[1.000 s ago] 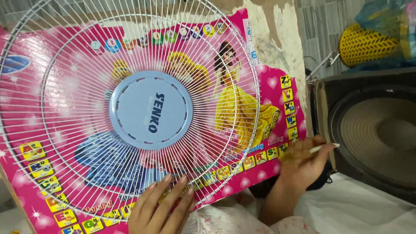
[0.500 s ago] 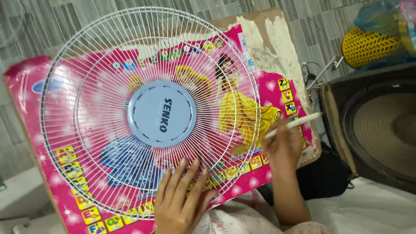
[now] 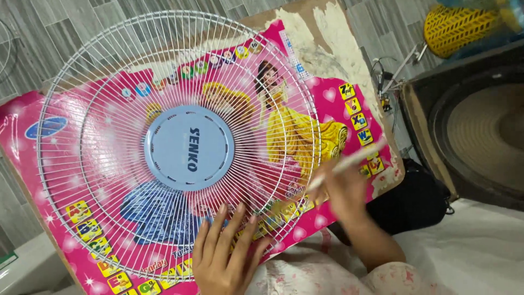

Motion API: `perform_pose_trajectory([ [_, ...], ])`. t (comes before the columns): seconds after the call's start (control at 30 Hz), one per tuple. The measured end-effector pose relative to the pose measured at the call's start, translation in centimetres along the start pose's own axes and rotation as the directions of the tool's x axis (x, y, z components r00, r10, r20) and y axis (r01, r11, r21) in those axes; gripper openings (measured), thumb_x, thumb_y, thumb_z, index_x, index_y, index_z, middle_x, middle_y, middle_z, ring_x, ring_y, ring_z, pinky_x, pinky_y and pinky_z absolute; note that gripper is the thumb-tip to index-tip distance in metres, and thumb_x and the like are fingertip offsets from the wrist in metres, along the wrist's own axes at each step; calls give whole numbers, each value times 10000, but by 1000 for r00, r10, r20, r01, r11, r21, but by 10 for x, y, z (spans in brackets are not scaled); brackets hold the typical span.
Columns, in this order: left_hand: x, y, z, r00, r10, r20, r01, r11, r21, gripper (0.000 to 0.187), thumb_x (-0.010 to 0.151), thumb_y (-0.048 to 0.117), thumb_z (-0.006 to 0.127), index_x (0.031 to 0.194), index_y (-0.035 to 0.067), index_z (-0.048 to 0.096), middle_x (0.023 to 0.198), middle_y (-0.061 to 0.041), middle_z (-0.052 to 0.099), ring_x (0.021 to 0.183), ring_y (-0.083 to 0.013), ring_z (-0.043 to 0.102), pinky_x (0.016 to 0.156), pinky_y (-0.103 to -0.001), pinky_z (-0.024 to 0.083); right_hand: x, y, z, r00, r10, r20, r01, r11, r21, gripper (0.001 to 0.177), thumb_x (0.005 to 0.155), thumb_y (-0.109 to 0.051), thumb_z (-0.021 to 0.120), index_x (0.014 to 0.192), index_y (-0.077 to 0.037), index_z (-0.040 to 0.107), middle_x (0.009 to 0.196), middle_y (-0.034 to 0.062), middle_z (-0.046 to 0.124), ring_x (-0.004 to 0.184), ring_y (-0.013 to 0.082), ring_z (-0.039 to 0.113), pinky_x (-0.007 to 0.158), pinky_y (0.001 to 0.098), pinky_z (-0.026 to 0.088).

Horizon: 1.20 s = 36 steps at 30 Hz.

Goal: Cleaning a fan grill using a small brush

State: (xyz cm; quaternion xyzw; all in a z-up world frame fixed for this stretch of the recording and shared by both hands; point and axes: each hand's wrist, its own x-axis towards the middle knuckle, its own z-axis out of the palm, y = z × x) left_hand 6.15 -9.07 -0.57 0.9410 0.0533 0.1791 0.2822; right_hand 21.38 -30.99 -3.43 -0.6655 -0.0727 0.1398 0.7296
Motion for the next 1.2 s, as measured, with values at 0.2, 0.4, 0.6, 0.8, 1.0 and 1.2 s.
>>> perform_pose_trajectory([
  [0.2, -2, 0, 2, 1000, -20, 16, 19, 1000, 21, 517, 780, 448, 861, 1192, 167, 723, 1351, -56, 680, 1339, -288, 580, 1177, -478, 354, -8, -7, 15, 954, -98, 282, 94, 995, 29, 173, 1074, -135, 530, 1035, 23, 589, 781, 119, 668, 506, 141, 684, 391, 187, 524],
  [0.4, -1, 3, 1, 1000, -28, 11, 27, 998, 52, 503, 786, 439, 861, 1198, 183, 728, 1373, -35, 664, 1348, -274, 571, 1173, -470, 364, 16, -25, 15, 986, -65, -155, 49, 993, -104, 219, 1068, -149, 483, 878, -83, 567, 639, 31, 573, 390, 123, 556, 334, 217, 415],
  [0.6, -2, 1, 1, 1000, -1, 11, 0, 998, 56, 503, 790, 432, 871, 1199, 175, 734, 1352, -51, 677, 1338, -290, 575, 1160, -481, 371, 28, -8, -17, 963, 55, -265, -46, 998, 37, 235, 1099, -248, 540, 980, -50, 579, 685, 80, 609, 445, 122, 557, 377, 211, 418],
  [0.8, -1, 2, 0, 1000, 5, 13, -6, 997, 77, 492, 812, 429, 853, 1212, 172, 727, 1361, -43, 669, 1341, -276, 570, 1170, -473, 362, -3, 6, -13, 993, 53, 104, -70, 985, 160, 116, 1004, -130, 666, 1012, -16, 645, 808, 146, 702, 522, 189, 668, 397, 241, 554],
  [1.0, -5, 3, 3, 999, -21, 27, 18, 995, 100, 507, 797, 458, 857, 1206, 188, 726, 1358, -35, 675, 1345, -260, 560, 1183, -485, 359, -16, -12, 3, 954, 63, 293, -93, 992, 87, 191, 1058, -120, 547, 1030, 60, 603, 711, 148, 692, 520, 190, 689, 438, 248, 570],
  [1.2, -3, 3, 0, 999, -9, 34, 6, 998, 63, 515, 800, 447, 854, 1219, 177, 724, 1382, -44, 659, 1353, -287, 564, 1182, -484, 347, 5, 3, -18, 990, -66, -127, 86, 984, 159, 152, 1064, -172, 572, 948, -77, 551, 659, 35, 552, 446, 133, 552, 328, 242, 427],
])
